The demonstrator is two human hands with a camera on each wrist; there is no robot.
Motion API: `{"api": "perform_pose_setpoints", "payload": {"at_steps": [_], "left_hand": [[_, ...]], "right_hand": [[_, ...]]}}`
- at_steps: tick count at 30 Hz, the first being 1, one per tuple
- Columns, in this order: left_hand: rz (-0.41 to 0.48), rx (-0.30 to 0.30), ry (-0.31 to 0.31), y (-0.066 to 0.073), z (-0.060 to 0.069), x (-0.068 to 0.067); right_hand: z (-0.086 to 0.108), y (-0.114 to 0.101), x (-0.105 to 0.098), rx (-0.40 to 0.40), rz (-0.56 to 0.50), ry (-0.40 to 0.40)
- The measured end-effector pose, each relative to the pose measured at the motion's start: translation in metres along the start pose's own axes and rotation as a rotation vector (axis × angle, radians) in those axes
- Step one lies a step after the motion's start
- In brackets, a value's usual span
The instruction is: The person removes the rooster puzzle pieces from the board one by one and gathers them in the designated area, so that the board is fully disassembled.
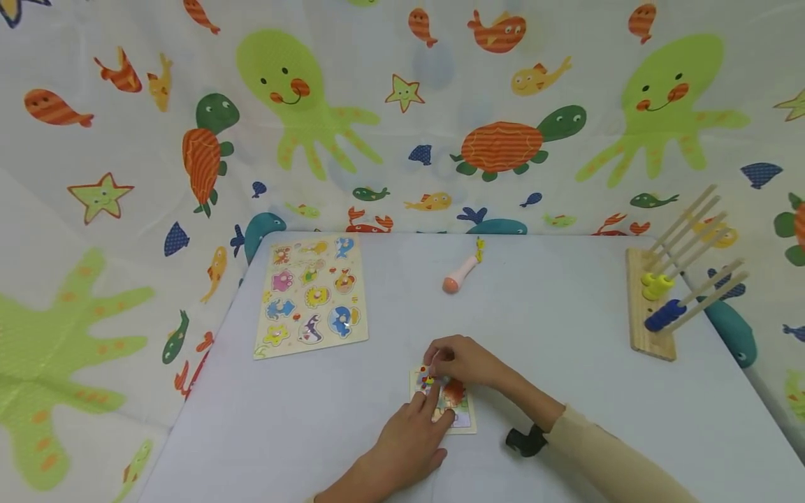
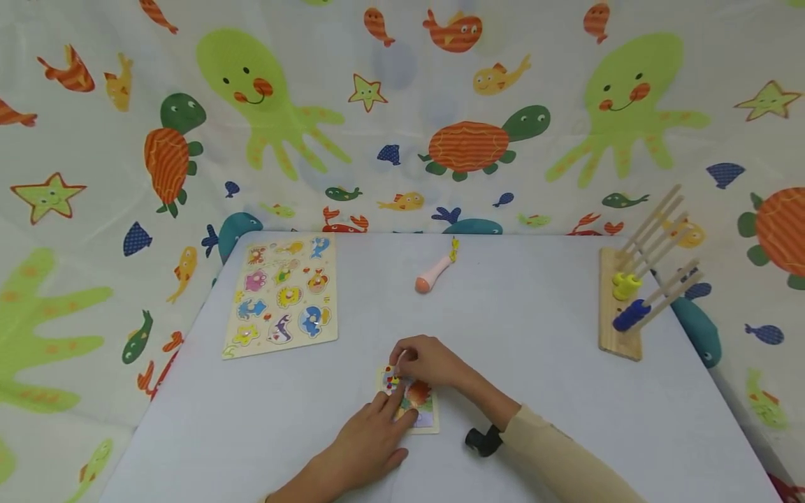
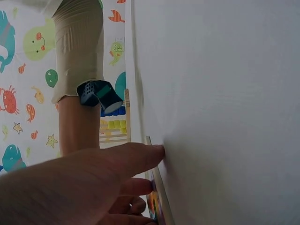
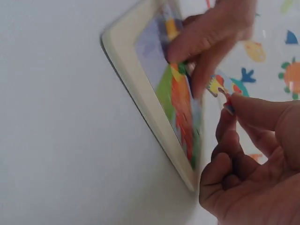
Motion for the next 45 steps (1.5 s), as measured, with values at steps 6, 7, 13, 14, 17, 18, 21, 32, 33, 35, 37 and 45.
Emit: {"api": "perform_pose_setpoints", "payload": {"at_steps": [6, 7, 13, 14, 17, 18, 21, 32, 33, 35, 37, 45], "left_hand": [[-0.017, -0.005, -0.020, -0.001, 0.002, 0.004], [-0.019, -0.004, -0.014, -0.001, 0.002, 0.005], [-0.038, 0.002, 0.018, 0.001, 0.002, 0.009], [-0.038, 0.002, 0.019, 0.001, 0.002, 0.009], [-0.037, 0.002, 0.024, 0.002, 0.001, 0.010], [-0.036, 0.001, 0.025, 0.002, 0.001, 0.010], [-0.033, 0.001, 0.008, 0.003, 0.000, 0.009], [-0.024, -0.016, -0.055, 0.002, -0.002, 0.011], [-0.026, -0.016, -0.055, 0.002, -0.002, 0.011], [-0.032, -0.017, -0.053, 0.002, -0.002, 0.010], [-0.034, -0.018, -0.049, 0.002, -0.001, 0.009], [-0.024, -0.019, -0.017, 0.002, 0.000, 0.006]], "right_hand": [[0.018, 0.015, -0.039, 0.087, -0.045, 0.037], [0.022, 0.019, -0.046, 0.110, -0.045, 0.033], [0.043, 0.045, -0.070, 0.168, -0.007, 0.001], [0.044, 0.048, -0.071, 0.166, 0.003, 0.002], [0.048, 0.053, -0.071, 0.163, 0.035, 0.028], [0.048, 0.054, -0.070, 0.161, 0.048, 0.042], [0.050, 0.054, -0.066, 0.139, 0.080, 0.079], [0.054, 0.056, -0.059, 0.000, 0.191, 0.198], [0.054, 0.057, -0.059, -0.012, 0.195, 0.206], [0.055, 0.058, -0.058, -0.023, 0.203, 0.218], [0.055, 0.059, -0.056, -0.020, 0.206, 0.230], [0.059, 0.059, -0.053, -0.031, 0.217, 0.263]]}}
Point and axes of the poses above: each hand's wrist, its own z-axis away from the middle knuckle, its own x-axis out of the palm, y = z × x, the point moved 2 cm from there along -z, towards the middle knuckle, and after that the axes turned 8 degrees about -z, right-handed, at the moved point
